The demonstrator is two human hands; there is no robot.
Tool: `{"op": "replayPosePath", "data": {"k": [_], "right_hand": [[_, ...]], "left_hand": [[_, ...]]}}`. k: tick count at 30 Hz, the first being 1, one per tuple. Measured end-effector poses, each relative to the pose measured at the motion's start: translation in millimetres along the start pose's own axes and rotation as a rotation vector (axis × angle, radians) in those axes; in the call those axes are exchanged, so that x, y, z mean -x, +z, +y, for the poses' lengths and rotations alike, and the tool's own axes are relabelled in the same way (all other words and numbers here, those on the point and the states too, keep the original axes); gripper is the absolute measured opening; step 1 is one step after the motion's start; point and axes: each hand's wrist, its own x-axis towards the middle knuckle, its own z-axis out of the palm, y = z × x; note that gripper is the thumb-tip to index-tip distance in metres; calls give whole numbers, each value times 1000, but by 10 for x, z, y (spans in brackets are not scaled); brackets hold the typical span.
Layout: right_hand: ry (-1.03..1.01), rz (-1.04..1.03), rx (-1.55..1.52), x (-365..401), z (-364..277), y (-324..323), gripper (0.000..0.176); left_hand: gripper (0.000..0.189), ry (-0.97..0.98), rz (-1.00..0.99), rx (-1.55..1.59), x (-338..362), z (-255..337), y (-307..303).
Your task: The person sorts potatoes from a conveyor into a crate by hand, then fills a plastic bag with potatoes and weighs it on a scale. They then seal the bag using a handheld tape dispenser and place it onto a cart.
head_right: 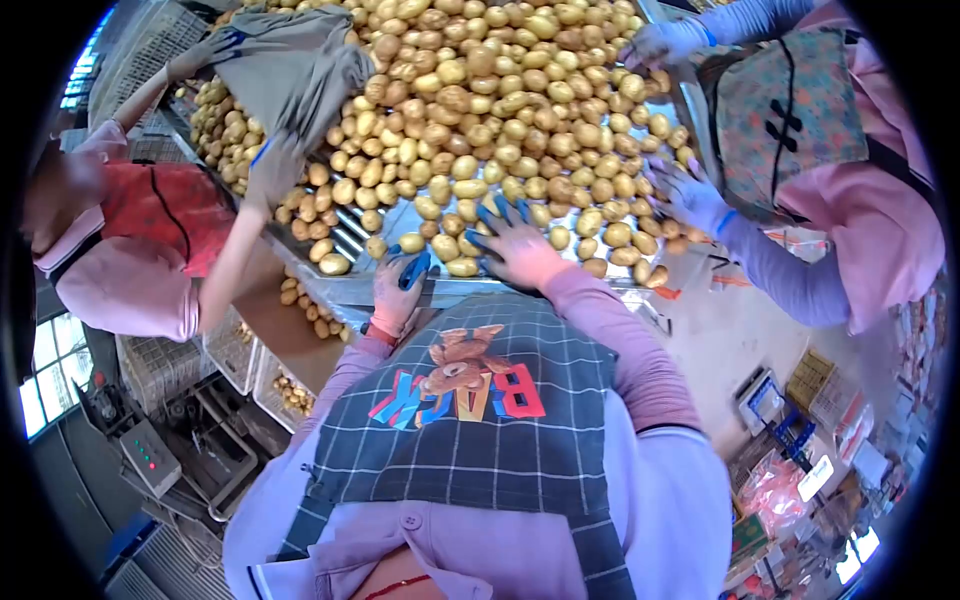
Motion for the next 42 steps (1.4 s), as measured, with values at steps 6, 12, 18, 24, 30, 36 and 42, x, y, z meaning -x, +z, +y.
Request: {"op": "replayPosePath", "data": {"k": [6,12,18,24,30,36,42], "right_hand": [[113,-279,-180,874,365,-382,45],[260,167,-126,151,3,-344,34],[176,-103,-12,353,351,-327,42],[430,206,-19,-5,17,-372,31],[-56,-224,-10,-1160,-707,326,28],[89,-376,-160,-1259,-637,-16,27],[49,-504,284,-1541,-334,-1,27]], "left_hand": [[43,-147,310,-67,-982,-69,-245],[44,-355,-91,-218,-1647,-273,-39],[54,-213,-2,-272,-1368,-194,20],[49,-66,2,-281,-1358,-229,-15],[32,-300,158,995,-1329,-331,-137],[30,-598,519,1912,-339,-485,-613],[29,-704,411,1403,-362,-458,-753]]}}
